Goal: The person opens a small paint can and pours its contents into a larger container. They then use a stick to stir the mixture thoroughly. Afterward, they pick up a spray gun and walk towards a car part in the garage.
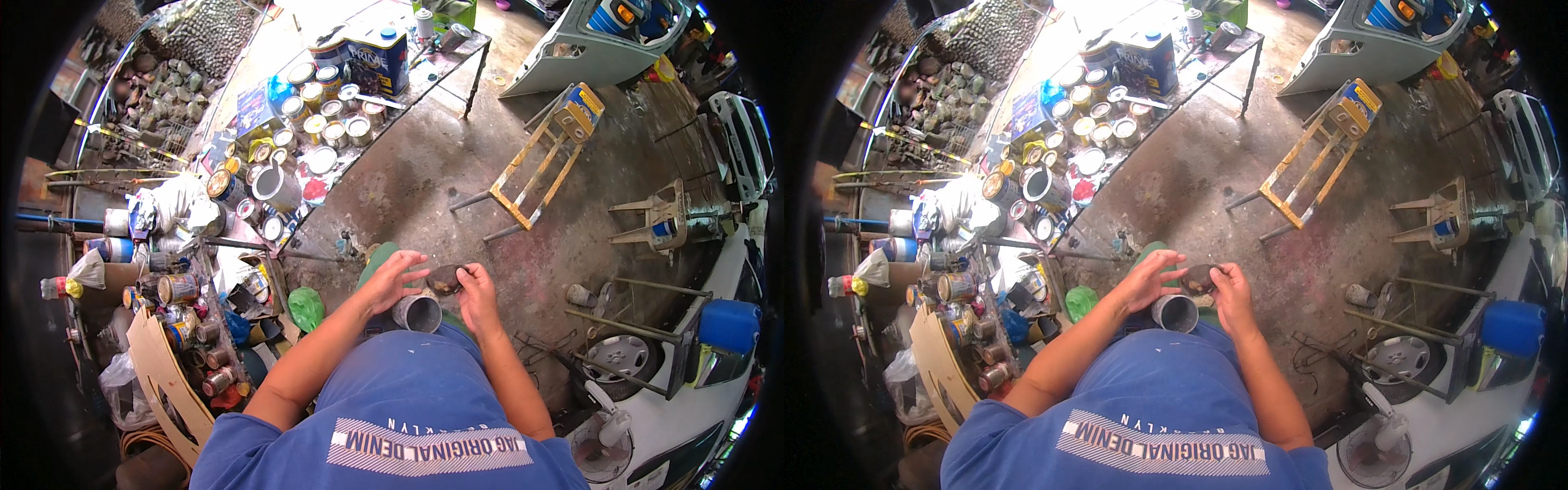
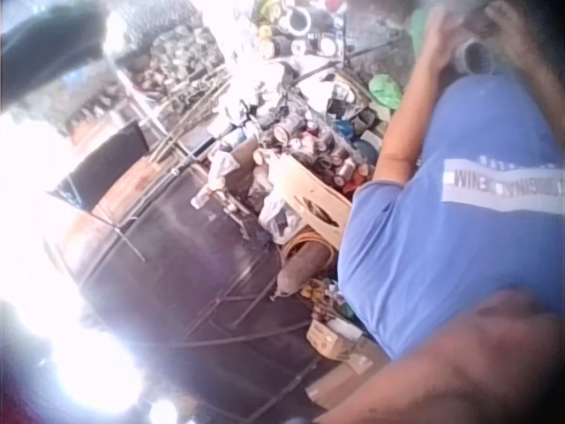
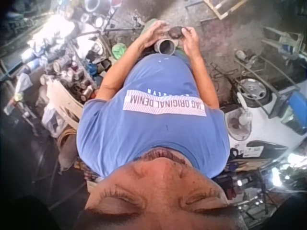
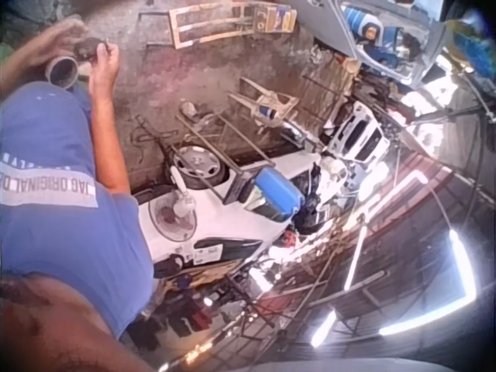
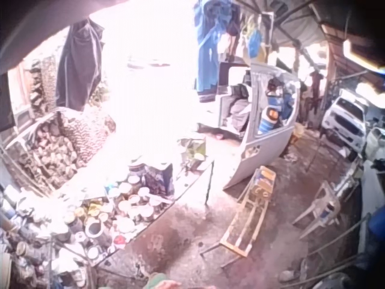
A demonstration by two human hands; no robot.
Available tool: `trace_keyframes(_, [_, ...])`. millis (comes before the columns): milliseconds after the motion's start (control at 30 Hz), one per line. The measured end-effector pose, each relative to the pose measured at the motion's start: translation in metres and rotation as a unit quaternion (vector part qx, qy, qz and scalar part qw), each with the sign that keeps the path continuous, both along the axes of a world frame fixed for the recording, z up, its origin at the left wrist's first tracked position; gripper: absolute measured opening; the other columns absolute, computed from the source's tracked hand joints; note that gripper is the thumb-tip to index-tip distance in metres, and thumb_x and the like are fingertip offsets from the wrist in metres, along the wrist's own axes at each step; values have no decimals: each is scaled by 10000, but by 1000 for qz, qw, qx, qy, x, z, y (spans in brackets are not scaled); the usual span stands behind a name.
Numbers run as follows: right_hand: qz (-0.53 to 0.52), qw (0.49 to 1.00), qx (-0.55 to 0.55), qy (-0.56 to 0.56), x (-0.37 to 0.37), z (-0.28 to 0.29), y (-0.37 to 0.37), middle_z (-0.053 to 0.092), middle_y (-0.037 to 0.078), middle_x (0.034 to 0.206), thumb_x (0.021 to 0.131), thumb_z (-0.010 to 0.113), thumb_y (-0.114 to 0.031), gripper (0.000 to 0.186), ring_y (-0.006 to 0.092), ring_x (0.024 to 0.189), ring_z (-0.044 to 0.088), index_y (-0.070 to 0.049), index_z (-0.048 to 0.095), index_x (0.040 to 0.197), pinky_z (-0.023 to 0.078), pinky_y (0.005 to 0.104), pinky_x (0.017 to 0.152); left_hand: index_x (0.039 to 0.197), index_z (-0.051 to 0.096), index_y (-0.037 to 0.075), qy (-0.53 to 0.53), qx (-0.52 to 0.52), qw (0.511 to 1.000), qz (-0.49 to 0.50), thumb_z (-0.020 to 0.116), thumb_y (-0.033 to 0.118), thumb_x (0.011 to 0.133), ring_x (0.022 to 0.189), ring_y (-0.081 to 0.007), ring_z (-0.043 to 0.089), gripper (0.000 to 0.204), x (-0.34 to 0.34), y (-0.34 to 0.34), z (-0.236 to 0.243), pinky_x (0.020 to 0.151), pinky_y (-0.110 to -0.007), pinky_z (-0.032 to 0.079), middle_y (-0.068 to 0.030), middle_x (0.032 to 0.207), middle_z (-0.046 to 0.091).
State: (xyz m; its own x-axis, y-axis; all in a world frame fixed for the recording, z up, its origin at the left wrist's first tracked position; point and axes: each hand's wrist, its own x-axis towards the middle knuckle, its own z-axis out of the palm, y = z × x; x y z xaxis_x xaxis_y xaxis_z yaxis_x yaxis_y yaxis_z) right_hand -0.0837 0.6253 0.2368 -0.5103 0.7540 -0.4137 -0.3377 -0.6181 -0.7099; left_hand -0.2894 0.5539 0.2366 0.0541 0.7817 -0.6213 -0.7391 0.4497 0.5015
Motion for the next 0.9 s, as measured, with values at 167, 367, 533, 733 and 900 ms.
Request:
trace_keyframes(167, [95,994,-9,-55,-4,3,3,683,52,991,997,644,-126,151,93,868,633,-28,601,1103,507,251,777,1356,518,87,70,73,982,-156,652,283,994,1207,-180,561,433,-2,3,4,1018,-433,439,-70,1304,610])
trace_keyframes(367, [62,989,33,-128,-14,2,8,674,47,971,986,668,-144,206,108,840,636,-26,583,1131,511,251,750,1078,651,28,54,100,972,-206,717,105,933,914,-77,626,177,2,1,-7,841,-221,490,-10,1014,685])
trace_keyframes(533, [-30,998,-57,-18,-10,2,9,644,35,979,1022,623,-274,289,132,868,617,-36,569,1177,502,286,783,1077,648,25,30,114,979,-164,667,77,962,909,-90,647,128,5,-3,-11,833,-241,519,-28,1016,694])
trace_keyframes(733, [18,987,-103,-121,2,5,-5,627,6,1054,1026,549,-498,446,129,980,571,-82,605,1178,439,299,826,1109,602,63,16,81,992,-99,646,68,976,871,-74,633,140,9,-5,-21,774,-225,522,-3,982,675])
trace_keyframes(900, [63,987,-27,-143,1,5,-14,632,-2,1037,1033,581,-388,297,111,946,578,-106,620,1115,456,297,820,1058,595,84,26,86,991,-99,688,81,950,810,-72,607,143,13,-6,-20,735,-224,505,-4,968,660])
